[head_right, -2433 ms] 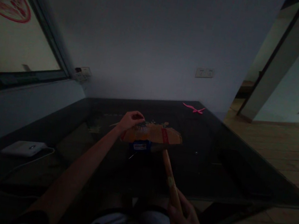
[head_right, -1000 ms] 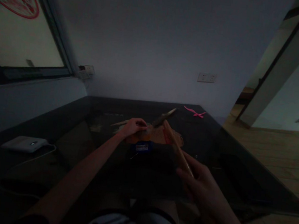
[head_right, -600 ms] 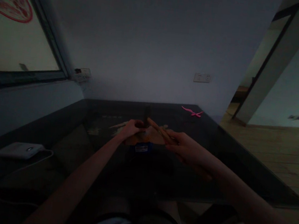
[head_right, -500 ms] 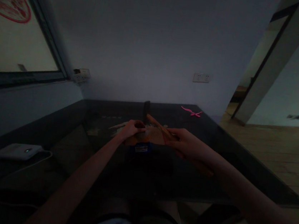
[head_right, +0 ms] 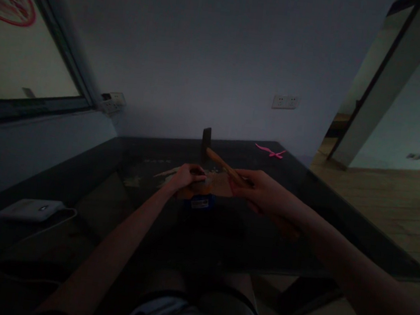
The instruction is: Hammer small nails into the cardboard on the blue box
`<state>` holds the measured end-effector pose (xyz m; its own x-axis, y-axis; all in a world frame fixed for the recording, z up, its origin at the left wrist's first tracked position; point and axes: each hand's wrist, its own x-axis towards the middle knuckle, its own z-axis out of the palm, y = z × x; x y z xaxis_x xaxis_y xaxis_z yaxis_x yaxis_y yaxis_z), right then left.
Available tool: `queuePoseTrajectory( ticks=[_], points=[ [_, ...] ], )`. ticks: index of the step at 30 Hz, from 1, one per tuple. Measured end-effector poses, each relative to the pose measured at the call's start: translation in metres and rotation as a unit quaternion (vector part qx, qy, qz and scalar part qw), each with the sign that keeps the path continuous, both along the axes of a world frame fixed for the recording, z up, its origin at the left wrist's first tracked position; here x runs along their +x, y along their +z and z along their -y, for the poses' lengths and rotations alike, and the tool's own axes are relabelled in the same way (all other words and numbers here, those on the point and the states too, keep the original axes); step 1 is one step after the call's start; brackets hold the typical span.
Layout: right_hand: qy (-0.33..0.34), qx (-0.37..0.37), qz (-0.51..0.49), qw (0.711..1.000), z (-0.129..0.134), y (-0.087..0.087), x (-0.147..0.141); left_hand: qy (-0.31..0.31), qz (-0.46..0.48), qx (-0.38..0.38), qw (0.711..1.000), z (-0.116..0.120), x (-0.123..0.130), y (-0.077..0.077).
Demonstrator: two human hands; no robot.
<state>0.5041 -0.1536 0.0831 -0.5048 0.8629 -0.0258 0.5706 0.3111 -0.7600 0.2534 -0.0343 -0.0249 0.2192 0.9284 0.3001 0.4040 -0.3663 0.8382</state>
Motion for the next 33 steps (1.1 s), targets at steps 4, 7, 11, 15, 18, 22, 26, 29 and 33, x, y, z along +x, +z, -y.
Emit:
queuePoseTrajectory(
  ticks=[4, 7, 11, 15, 18, 22, 26, 29, 33],
  points=[
    [0.013, -0.008, -0.004, 1.000, -0.001, -0.007, 0.000, 0.005, -0.008, -0.004, 1.000, 0.002, 0.001, 0.002],
    [0.027, -0.018, 0.012, 0.999, -0.005, -0.016, 0.001, 0.002, -0.026, 0.001, 1.000, 0.001, -0.002, 0.001],
    [0.020, 0.001, -0.001, 1.000, -0.005, -0.016, 0.003, 0.015, -0.031, 0.001, 0.999, -0.002, -0.003, -0.001],
    [0.010, 0.013, -0.009, 1.000, -0.004, -0.014, 0.004, 0.012, -0.029, 0.003, 1.000, -0.002, -0.002, -0.001],
    [0.020, -0.005, 0.002, 1.000, -0.006, -0.017, 0.002, 0.007, -0.040, 0.005, 0.999, 0.000, -0.002, 0.002],
    [0.013, -0.019, 0.008, 1.000, -0.003, -0.014, 0.000, 0.009, -0.047, -0.001, 0.999, 0.002, -0.002, 0.004],
    [0.007, 0.003, -0.007, 1.000, 0.001, -0.009, 0.001, 0.007, -0.024, -0.012, 1.000, -0.002, -0.002, -0.001],
    [0.019, -0.006, 0.001, 1.000, -0.002, -0.013, 0.000, 0.001, -0.026, -0.014, 1.000, -0.005, -0.004, -0.004],
    [0.023, -0.007, 0.018, 1.000, -0.004, -0.017, 0.000, -0.001, -0.056, -0.005, 0.998, -0.006, -0.006, -0.003]
  ],
)
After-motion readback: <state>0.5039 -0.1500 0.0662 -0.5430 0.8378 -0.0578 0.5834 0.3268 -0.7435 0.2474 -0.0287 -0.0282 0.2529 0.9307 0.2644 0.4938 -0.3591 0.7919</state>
